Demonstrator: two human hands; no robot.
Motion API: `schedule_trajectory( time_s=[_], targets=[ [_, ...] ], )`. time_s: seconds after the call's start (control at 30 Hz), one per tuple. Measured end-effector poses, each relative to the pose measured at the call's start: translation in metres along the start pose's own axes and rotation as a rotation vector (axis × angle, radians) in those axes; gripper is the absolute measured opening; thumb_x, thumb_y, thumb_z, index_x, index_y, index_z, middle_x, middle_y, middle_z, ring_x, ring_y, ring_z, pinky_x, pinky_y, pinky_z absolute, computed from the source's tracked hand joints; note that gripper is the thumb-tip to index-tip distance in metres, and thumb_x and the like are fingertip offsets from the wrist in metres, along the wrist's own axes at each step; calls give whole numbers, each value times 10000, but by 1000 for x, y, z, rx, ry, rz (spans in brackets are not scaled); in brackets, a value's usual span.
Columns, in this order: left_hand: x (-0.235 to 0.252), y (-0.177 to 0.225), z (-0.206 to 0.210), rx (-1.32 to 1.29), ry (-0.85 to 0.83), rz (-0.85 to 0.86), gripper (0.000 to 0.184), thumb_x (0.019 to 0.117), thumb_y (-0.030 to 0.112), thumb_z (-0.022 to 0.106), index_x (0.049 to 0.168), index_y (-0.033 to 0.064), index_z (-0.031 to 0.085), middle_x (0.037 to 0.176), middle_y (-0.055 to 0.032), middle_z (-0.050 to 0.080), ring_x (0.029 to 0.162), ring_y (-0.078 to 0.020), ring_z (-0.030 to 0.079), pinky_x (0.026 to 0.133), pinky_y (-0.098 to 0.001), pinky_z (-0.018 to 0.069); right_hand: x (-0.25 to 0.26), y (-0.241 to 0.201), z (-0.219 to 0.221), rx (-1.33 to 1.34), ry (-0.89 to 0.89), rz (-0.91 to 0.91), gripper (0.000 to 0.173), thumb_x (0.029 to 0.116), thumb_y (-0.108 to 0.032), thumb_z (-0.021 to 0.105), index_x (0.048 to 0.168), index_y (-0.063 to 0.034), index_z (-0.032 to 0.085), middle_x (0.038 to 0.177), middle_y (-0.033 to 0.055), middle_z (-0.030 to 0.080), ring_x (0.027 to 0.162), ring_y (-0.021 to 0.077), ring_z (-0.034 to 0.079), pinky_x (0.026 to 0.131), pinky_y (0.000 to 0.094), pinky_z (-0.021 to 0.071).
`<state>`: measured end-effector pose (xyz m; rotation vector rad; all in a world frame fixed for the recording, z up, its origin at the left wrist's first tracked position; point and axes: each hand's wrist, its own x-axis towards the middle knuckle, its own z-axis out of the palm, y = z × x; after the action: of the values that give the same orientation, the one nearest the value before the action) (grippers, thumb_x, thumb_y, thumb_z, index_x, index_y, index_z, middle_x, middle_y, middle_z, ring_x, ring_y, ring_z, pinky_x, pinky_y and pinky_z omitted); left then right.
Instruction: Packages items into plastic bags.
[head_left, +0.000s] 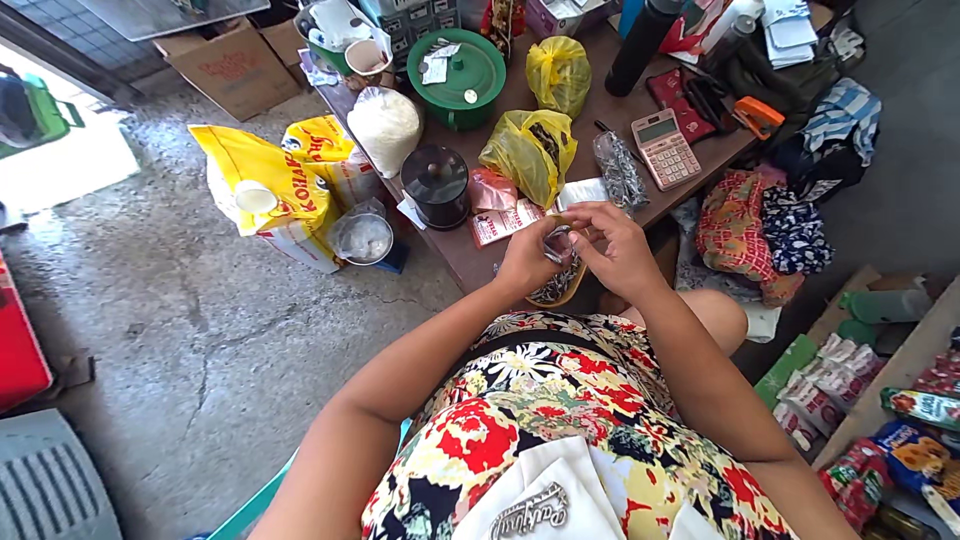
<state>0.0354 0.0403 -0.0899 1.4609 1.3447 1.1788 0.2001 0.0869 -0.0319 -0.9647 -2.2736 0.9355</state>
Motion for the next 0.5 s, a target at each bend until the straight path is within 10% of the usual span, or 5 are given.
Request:
schedule_trajectory(
  time_s=[0.37, 0.5],
  targets=[
    [-1, 0, -3, 31, -1, 2, 196, 782, 7, 777, 926, -26, 647, 848, -112, 678, 793, -173, 657, 756, -364, 543, 0, -10, -3, -49, 104, -54, 128, 954, -19, 678, 1070, -6, 730, 1076, 126, 697, 928, 144, 702, 838, 258, 600],
    [0, -1, -3, 43, 4, 8, 219, 783, 35, 799, 945, -26, 666, 866, -123, 684, 813, -187, 667, 767, -392, 548, -2, -10, -3, -270, 9, -199, 127, 945, -45, 681, 1031, -46, 774, 1089, 126, 726, 1026, 286, 683, 905, 431, 556]
  ],
)
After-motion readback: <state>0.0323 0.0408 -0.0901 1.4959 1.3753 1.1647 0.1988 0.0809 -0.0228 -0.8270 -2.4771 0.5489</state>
